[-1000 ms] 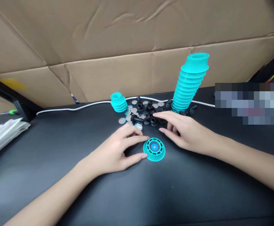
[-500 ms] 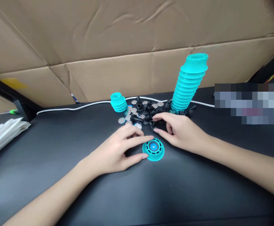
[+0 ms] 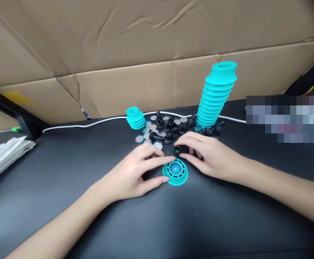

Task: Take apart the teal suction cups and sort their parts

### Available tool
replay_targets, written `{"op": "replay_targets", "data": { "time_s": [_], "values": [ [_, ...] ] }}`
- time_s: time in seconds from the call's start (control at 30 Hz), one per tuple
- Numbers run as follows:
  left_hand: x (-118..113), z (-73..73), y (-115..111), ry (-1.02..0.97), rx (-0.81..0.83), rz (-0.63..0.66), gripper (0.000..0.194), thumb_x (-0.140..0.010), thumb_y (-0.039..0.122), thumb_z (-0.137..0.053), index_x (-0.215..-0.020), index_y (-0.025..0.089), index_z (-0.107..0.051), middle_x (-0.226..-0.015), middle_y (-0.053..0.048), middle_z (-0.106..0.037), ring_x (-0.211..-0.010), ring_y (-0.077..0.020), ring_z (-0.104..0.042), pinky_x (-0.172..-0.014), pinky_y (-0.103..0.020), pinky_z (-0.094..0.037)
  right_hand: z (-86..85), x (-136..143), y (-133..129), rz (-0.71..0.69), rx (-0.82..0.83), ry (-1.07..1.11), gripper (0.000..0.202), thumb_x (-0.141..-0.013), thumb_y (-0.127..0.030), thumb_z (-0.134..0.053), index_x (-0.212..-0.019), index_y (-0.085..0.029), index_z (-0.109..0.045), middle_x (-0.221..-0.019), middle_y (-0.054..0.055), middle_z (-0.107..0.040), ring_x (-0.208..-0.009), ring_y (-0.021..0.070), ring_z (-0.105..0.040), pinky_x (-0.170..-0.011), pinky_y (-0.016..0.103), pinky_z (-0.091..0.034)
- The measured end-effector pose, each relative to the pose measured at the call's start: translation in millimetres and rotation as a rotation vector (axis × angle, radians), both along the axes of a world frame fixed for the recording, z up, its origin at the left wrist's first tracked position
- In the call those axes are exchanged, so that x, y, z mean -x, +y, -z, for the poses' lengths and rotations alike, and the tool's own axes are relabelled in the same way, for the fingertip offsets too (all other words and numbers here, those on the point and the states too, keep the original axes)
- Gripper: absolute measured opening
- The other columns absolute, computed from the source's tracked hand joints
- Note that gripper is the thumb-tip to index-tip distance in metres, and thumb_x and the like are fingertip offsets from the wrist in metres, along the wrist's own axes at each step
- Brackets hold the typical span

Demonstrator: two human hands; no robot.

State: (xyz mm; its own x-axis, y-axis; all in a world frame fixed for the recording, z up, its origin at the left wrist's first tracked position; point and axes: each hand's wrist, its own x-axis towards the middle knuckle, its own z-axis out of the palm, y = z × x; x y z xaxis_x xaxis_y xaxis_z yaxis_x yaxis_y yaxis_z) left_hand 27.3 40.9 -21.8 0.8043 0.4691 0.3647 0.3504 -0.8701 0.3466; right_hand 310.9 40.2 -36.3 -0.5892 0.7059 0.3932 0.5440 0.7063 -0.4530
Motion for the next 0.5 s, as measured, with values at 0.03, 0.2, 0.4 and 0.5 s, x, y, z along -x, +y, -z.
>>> {"op": "replay_targets", "data": {
  "time_s": [0.03, 0.2, 0.4, 0.5],
  "values": [
    [0.1, -0.1, 0.1, -0.002, -0.003, -0.001, 0.044, -0.099, 0.026, -0.074, -0.142, 0.021, -0.067, -0.117, -0.01, -0.065, -0.105, -0.0213, -0.06, -0.098, -0.035, -0.051, -0.9, 0.5, -0.4, 0.006, -0.009, 0.043, 0.024, -0.104, -0.019, -0.061, -0.127, -0.018, -0.064, -0.116, 0.011, -0.07, -0.079, 0.0177, -0.068, -0.073, 0.034, -0.059],
    [1.9, 1.3, 0.8, -0.006, -0.008, -0.032, 0.042, -0.1, 0.027, -0.073, -0.141, 0.02, -0.068, -0.122, -0.012, -0.067, -0.113, -0.0242, -0.063, -0.107, -0.04, -0.051, -10.6, 2.0, -2.0, 0.077, -0.061, 0.202, 0.024, -0.1, -0.022, -0.069, -0.123, -0.019, -0.068, -0.108, 0.008, -0.072, -0.089, 0.021, -0.07, -0.083, 0.037, -0.06],
    [3.4, 3.8, 0.6, 0.022, 0.016, -0.068, 0.048, -0.101, 0.032, -0.071, -0.146, 0.017, -0.064, -0.131, -0.016, -0.067, -0.119, -0.0281, -0.064, -0.109, -0.043, -0.053, -13.0, 2.2, -4.1, 0.008, 0.026, 0.276, 0.026, -0.1, -0.022, -0.068, -0.126, -0.023, -0.068, -0.123, 0.01, -0.071, -0.111, 0.0251, -0.069, -0.094, 0.04, -0.06],
    [3.1, 4.3, 1.1, 0.025, 0.023, -0.062, 0.041, -0.1, 0.032, -0.072, -0.138, 0.017, -0.069, -0.129, -0.016, -0.066, -0.118, -0.0279, -0.064, -0.106, -0.042, -0.054, -11.5, 3.5, -4.7, -0.066, 0.057, 0.264, 0.028, -0.101, -0.019, -0.066, -0.129, -0.023, -0.067, -0.125, 0.01, -0.071, -0.114, 0.0243, -0.068, -0.098, 0.04, -0.06]
  ]
}}
